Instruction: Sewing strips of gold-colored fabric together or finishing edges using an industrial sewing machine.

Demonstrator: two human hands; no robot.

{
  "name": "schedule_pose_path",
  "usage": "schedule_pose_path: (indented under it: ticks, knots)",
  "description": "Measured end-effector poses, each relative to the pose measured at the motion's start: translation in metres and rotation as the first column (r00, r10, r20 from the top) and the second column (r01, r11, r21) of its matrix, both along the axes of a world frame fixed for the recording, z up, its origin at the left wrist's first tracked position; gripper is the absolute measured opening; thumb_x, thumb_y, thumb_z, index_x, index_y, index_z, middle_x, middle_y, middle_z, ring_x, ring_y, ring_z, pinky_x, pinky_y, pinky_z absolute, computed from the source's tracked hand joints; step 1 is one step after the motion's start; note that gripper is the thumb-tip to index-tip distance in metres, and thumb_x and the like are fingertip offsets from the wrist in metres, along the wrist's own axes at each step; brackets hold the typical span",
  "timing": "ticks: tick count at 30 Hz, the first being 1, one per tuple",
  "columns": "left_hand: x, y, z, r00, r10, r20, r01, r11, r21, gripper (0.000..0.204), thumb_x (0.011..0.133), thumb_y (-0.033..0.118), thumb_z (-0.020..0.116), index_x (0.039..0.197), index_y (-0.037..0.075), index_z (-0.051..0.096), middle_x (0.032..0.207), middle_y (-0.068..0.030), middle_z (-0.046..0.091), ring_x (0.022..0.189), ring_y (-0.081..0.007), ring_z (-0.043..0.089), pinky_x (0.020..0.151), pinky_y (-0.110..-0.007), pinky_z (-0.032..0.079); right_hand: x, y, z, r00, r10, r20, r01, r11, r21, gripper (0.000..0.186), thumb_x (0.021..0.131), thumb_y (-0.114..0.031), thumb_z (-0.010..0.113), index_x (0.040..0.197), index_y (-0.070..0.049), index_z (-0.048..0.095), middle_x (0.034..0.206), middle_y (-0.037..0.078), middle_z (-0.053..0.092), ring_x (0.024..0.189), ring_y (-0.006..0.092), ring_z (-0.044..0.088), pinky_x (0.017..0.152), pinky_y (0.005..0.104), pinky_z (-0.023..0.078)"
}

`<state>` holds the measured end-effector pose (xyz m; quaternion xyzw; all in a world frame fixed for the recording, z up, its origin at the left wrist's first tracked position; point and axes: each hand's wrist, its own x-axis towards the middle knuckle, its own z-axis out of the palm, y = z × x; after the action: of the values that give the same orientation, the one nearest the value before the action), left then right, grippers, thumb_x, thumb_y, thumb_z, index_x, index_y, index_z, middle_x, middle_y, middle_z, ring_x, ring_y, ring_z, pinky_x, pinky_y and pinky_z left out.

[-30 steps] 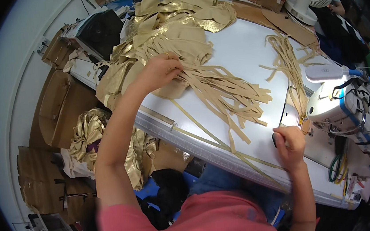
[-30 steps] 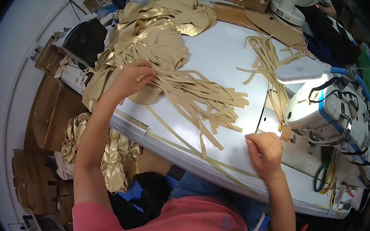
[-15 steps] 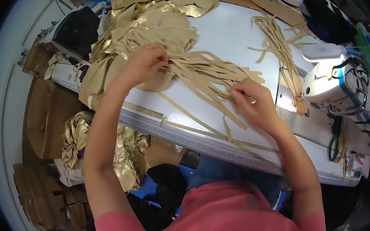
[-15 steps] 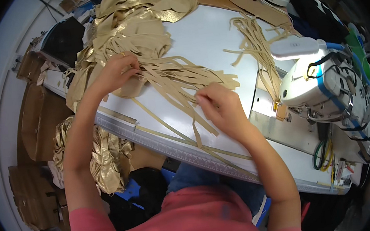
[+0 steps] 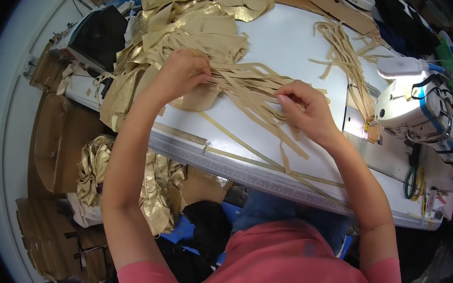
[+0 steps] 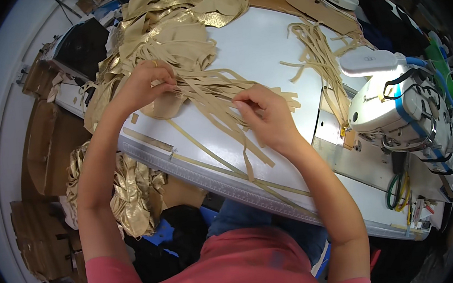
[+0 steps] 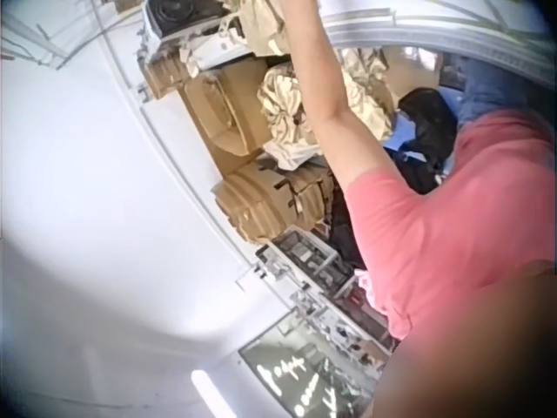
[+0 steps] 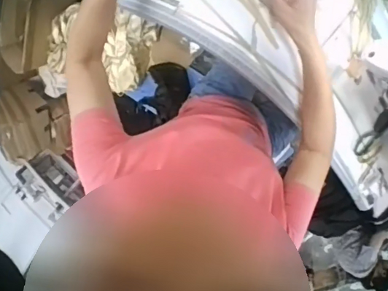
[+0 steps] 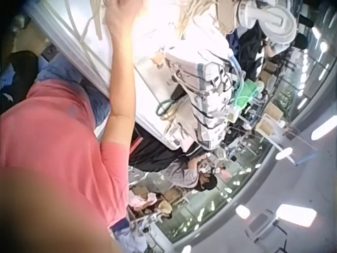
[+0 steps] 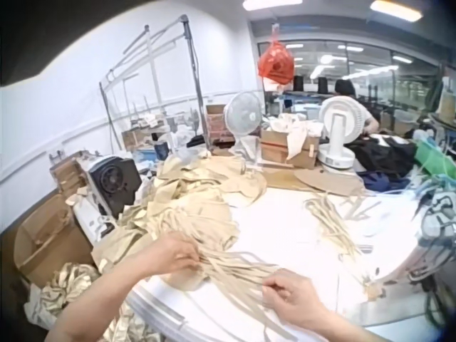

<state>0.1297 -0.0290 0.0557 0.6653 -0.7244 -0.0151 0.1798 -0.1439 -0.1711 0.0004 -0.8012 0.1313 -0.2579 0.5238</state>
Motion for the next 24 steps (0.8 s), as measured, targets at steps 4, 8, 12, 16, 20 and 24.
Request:
schedule_pose_path:
  ticks: [4,8,12,16,20,24]
  knots:
    - [-0.022,-0.005,0.016,0.992,-0.052,-0.111,0.054,0.999,0.01,0.009,0.078,0.009,0.068,0.081,0.006,0.061,0.085,-0.0053,0.063,0.081,-0.024,0.058,0.078,-0.037,0.043,0.022,0.017,0.01,0.991,0.066,0.115,-0.046,0.984,-0.173,0.026,0.091,-0.011,0.058,0.115,-0.001,0.056,0.107,0.008,0.059,0.091,0.0146,0.057,0.085,0.0264,0.046]
    - [-0.057,-0.012,0.03,0.89,-0.097,-0.445,0.162,0.981,0.11,0.008,0.085,0.009,0.063,0.084,0.003,0.057,0.075,-0.0069,0.059,0.07,-0.0172,0.056,0.067,-0.032,0.046,0.034,0.029,0.011,0.966,0.1,0.238,-0.096,0.995,-0.029,0.03,0.092,-0.012,0.058,0.119,-0.003,0.051,0.104,0.005,0.058,0.089,0.0123,0.057,0.083,0.0254,0.046]
    - [-0.08,-0.011,0.031,0.582,0.124,-0.804,0.267,0.904,0.333,0.015,0.095,0.015,0.054,0.091,0.001,0.059,0.076,0.0007,0.055,0.068,-0.0064,0.049,0.061,-0.022,0.042,-0.002,0.028,0.024,0.957,0.284,0.055,-0.273,0.824,0.497,0.027,0.093,-0.015,0.058,0.116,-0.002,0.052,0.101,0.001,0.057,0.085,0.0061,0.054,0.076,0.0217,0.045]
    - [-0.112,-0.021,0.019,0.596,0.126,-0.793,0.296,0.883,0.363,0.019,0.094,0.016,0.055,0.106,0.004,0.064,0.075,0.0031,0.054,0.066,-0.0054,0.045,0.059,-0.022,0.038,-0.059,0.014,0.02,0.978,0.13,-0.164,-0.035,0.874,0.485,0.02,0.093,-0.015,0.059,0.107,-0.001,0.057,0.092,-0.004,0.056,0.079,0.0022,0.049,0.069,0.018,0.041]
    - [-0.148,-0.039,-0.006,0.551,0.084,-0.83,0.336,0.889,0.313,0.021,0.093,0.019,0.058,0.099,0.0,0.067,0.072,0.0038,0.056,0.067,-0.0044,0.043,0.058,-0.022,0.036,-0.106,0.008,0.018,0.974,0.017,-0.227,0.081,0.906,0.416,0.013,0.092,-0.015,0.061,0.095,-0.002,0.06,0.082,-0.005,0.054,0.071,0.001,0.045,0.061,0.017,0.037]
    - [-0.179,-0.056,-0.019,0.53,0.12,-0.84,0.389,0.845,0.366,0.018,0.092,0.017,0.062,0.099,0.002,0.067,0.082,0.0044,0.061,0.073,-0.0019,0.05,0.062,-0.018,0.04,-0.146,0.003,0.018,0.961,-0.062,-0.27,0.171,0.901,0.4,0.012,0.091,-0.014,0.062,0.091,-0.002,0.061,0.079,-0.006,0.054,0.069,0.0008,0.045,0.059,0.0169,0.036]
